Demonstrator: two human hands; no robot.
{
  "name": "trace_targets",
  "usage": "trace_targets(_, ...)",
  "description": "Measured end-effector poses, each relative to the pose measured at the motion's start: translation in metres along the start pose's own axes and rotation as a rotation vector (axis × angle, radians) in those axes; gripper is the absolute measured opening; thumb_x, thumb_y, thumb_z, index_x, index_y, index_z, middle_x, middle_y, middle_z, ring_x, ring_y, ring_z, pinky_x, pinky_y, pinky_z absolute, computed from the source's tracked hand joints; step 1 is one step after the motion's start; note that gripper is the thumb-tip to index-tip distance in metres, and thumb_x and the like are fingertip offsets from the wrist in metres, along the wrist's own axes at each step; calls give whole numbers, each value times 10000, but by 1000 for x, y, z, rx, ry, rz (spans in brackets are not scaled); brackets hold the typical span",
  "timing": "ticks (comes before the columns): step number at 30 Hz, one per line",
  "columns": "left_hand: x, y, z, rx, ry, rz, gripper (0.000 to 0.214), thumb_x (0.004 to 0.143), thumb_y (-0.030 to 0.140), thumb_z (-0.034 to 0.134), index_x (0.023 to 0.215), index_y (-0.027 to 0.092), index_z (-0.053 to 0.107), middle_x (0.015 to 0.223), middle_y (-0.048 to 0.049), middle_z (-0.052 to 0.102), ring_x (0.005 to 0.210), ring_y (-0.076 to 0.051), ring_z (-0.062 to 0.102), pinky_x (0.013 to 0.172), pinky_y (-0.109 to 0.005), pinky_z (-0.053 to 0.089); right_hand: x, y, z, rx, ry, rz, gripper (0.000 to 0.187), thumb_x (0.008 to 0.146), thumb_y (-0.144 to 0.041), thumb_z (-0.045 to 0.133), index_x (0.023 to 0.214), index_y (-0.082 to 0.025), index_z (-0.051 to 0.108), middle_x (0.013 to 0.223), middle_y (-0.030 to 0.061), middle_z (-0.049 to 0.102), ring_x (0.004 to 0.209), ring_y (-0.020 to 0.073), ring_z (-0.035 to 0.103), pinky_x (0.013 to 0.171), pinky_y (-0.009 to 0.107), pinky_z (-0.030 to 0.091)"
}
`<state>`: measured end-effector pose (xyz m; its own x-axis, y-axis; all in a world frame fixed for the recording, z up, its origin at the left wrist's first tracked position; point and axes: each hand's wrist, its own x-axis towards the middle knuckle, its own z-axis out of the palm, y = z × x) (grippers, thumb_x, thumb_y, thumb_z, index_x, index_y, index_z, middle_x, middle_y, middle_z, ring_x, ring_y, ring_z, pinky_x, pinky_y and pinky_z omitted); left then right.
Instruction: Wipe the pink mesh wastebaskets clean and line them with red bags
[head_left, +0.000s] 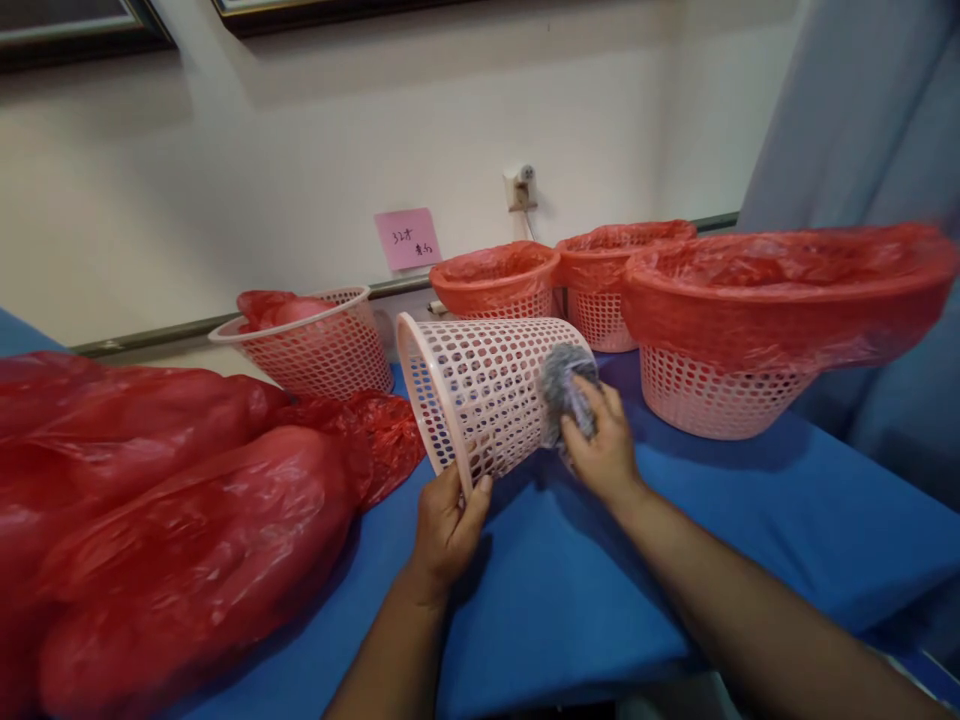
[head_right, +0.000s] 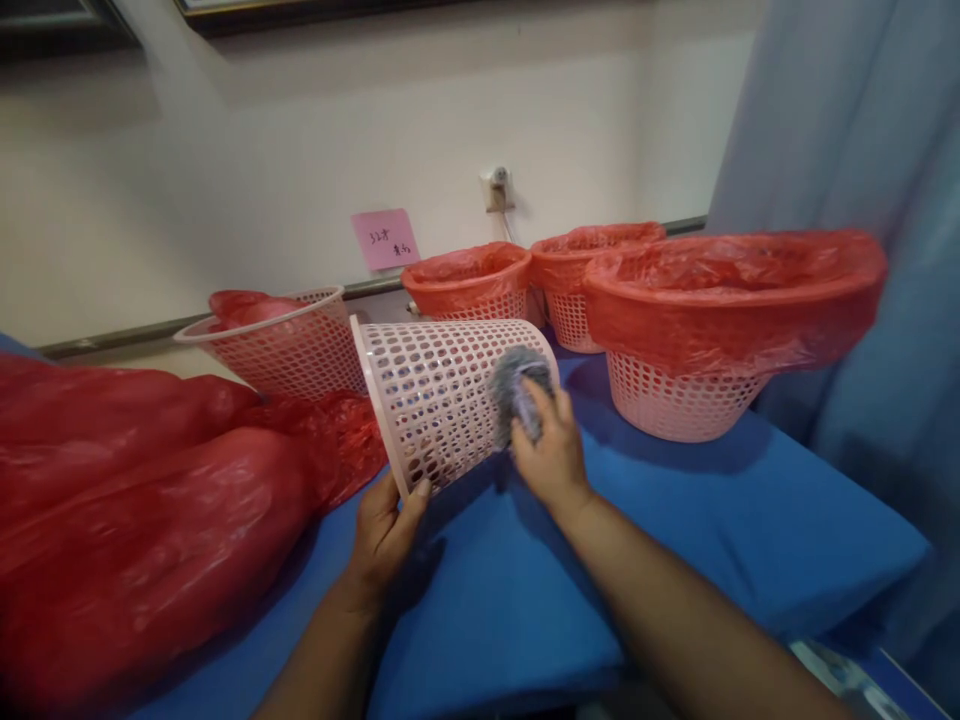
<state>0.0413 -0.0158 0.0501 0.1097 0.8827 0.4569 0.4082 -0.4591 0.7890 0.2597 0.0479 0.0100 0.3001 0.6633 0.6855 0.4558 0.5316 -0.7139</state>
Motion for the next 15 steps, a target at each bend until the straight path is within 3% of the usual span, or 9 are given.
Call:
trace_targets(3,2,-2,3,-27,87,-9,383,915,330,627,1261,195,721,1298,-104,746,1264,-303,669,1149,-454,486,17,26,0,45,107,318,537,856,-355,618,1374,-212,634,1212,106,677,1122,283,665,1083,560,527)
trace_targets(5,2,-8,4,-50,161,-21,427,872,279,640,1290,209,695,1278,-86,755,1208,-281,698,1119,-431,513,17,24,0,57,113,296,536,865,-360,615,1379,-208,627,1196,106,677,1109,277,669,1068,545,540)
trace_targets(7,2,-13,5,-70,191,-28,499,840,237,636,1338,215,656,1264,-73,760,1149,-261,722,1073,-403,543,7,8,-1,38,57,111,527,891,-321,610,1409,-228,607,1274,122,635,1191,284,648,1087,527,535)
trace_targets(9,2,-15,5,-55,134,-15,504,822,216,632,1325,207,663,1236,-70,769,1092,-255,734,1007,-381,571,-9,-16,-2,40,-66,-149,550,906,-271,612,1454,-262,568,1407,135,551,1305,298,598,1114,520,526)
trace_targets(12,3,-15,6,31,-29,-10,242,821,220,642,1022,180,770,1006,-61,808,914,-249,738,860,-353,600,-29,-45,-3,92,-263,-493,637,881,-227,639,1500,-311,517,1518,127,435,1345,312,573,1085,500,561)
trace_targets(15,5,-16,5,80,-73,-57,131,800,204,634,793,179,762,803,-40,781,772,-234,713,783,-347,602,-33,-49,-1,83,-301,-565,665,858,-202,637,1500,-332,519,1506,116,445,1310,312,595,1050,495,586)
